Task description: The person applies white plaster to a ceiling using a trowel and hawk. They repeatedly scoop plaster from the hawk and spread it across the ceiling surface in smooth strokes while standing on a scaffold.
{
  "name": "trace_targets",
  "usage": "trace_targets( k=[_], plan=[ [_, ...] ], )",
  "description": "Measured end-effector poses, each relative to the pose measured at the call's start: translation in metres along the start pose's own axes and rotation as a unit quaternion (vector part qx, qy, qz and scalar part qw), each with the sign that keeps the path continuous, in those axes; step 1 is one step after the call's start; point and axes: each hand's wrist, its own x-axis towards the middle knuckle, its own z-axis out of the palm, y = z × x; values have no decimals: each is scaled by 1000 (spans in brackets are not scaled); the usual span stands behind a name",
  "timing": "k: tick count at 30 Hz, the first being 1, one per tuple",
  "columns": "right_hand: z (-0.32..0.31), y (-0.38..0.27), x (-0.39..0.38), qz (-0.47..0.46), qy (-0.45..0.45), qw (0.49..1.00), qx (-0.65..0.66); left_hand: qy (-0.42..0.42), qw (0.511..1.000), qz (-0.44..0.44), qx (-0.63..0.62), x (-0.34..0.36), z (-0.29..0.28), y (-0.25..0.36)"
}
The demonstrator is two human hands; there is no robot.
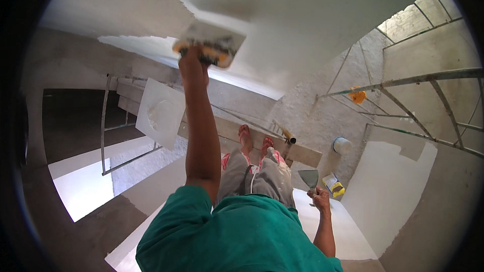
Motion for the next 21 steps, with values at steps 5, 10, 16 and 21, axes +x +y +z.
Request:
trace_targets(
  k=[5,10,16,21],
  plan=[
    [0,5,0,43,-13,999,-2,67,987,-144,-7,37,-94,-178],
    [-3,20,-11,65,-14,998,-13,92,977,-188,39,67,-88,-260],
    [-6,28,-22,103,8,995,12,78,981,-178,28,98,-60,-269],
    [-6,22,-19,70,-3,998,-6,56,989,-132,26,83,-34,-225]
  ],
)
